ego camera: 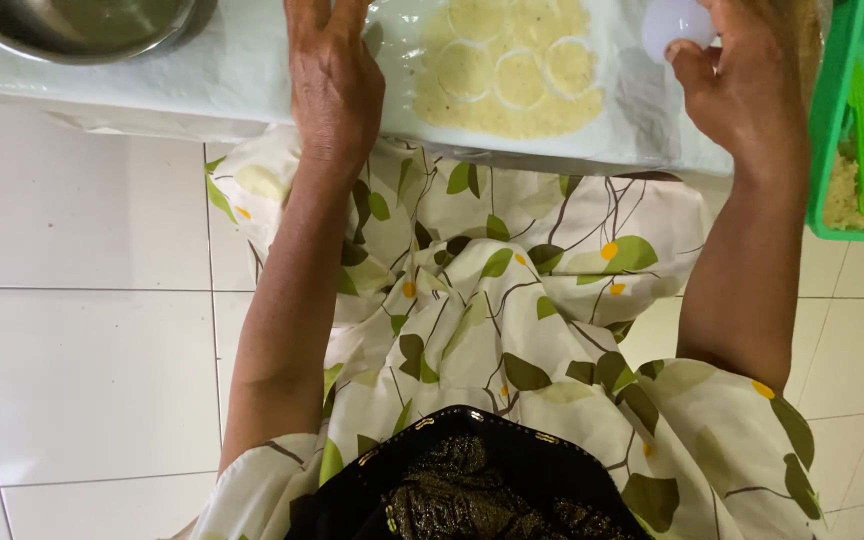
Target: The person is rolling out dough and using a circular mold to cut it into small circles.
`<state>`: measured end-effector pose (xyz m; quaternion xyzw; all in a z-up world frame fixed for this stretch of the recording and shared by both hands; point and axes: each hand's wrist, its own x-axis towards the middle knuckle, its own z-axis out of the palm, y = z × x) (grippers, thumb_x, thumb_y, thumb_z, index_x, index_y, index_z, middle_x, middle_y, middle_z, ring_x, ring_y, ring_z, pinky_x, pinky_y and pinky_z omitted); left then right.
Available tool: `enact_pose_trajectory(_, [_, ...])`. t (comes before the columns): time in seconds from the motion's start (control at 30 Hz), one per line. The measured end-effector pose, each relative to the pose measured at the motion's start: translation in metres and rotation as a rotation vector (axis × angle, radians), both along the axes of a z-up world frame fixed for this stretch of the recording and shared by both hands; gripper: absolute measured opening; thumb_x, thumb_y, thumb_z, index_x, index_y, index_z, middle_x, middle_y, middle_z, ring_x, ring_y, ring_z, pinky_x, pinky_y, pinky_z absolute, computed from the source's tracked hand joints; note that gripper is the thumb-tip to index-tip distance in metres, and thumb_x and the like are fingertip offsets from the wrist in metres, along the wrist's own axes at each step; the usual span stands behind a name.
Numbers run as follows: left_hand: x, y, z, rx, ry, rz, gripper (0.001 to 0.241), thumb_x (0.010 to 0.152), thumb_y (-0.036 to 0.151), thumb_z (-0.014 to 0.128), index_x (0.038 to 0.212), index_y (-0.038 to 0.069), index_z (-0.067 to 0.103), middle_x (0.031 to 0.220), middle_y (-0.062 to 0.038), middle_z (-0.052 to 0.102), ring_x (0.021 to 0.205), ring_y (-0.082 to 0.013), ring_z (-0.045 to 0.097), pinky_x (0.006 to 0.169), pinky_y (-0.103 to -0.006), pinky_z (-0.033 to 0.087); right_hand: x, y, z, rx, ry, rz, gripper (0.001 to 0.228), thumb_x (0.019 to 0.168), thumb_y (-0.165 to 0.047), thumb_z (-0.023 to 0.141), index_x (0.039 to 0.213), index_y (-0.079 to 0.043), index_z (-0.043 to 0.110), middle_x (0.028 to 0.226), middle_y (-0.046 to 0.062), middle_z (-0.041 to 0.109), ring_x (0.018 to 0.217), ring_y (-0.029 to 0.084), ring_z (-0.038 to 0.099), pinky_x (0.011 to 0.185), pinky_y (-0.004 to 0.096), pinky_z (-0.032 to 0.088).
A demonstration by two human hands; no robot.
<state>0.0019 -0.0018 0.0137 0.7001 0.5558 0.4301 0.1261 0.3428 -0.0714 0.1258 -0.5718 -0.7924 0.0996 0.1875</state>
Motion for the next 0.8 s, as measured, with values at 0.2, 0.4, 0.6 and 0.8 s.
enact_pose_trajectory(0.2, [0.0, 0.001, -0.003, 0.058, -0.042, -0.017, 0.063, 0.08, -0.025, 0.053, 0.128, 0.01, 0.073, 0.14, -0.016, 0.056, 0.128, -0.0396, 0.059, 0.107, -0.0471, 0.061, 0.02, -0.009, -0.022, 0.011, -0.081, -0.004, 0.054, 0.09, 0.021, 0.061, 0.143, 0.012, 0.064, 0.144, 0.029, 0.059, 0.104, 0.041, 0.06, 0.082, 0.045, 0.048])
enact_pose_trajectory(0.4, [0.0, -0.001, 0.002, 0.034, -0.043, -0.028, 0.067, 0.076, -0.023, 0.051, 0.132, 0.009, 0.067, 0.137, -0.017, 0.059, 0.125, -0.0409, 0.059, 0.104, -0.0482, 0.058, -0.015, -0.013, -0.024, 0.064, -0.032, -0.111, 0.073, 0.083, 0.029, 0.052, 0.15, 0.007, 0.07, 0.162, 0.025, 0.032, 0.149, 0.049, 0.026, 0.125, 0.058, 0.024])
enact_pose_trajectory(0.6, [0.0, -0.001, 0.001, 0.035, -0.013, -0.002, 0.065, 0.077, -0.023, 0.053, 0.132, 0.009, 0.067, 0.136, -0.018, 0.059, 0.121, -0.0407, 0.061, 0.1, -0.0478, 0.06, -0.049, -0.008, -0.045, 0.021, -0.17, -0.016, 0.074, 0.089, 0.028, 0.063, 0.145, -0.013, 0.087, 0.174, 0.017, 0.023, 0.156, 0.034, -0.002, 0.125, 0.066, -0.003])
enact_pose_trajectory(0.8, [0.0, -0.001, 0.0, 0.002, -0.018, 0.003, 0.054, 0.084, -0.017, 0.055, 0.13, 0.009, 0.068, 0.134, -0.016, 0.06, 0.121, -0.0384, 0.06, 0.101, -0.0474, 0.058, -0.061, -0.002, -0.047, 0.033, -0.222, 0.019, 0.073, 0.088, 0.029, 0.068, 0.144, -0.013, 0.086, 0.175, 0.02, 0.026, 0.156, 0.034, -0.004, 0.122, 0.064, -0.008])
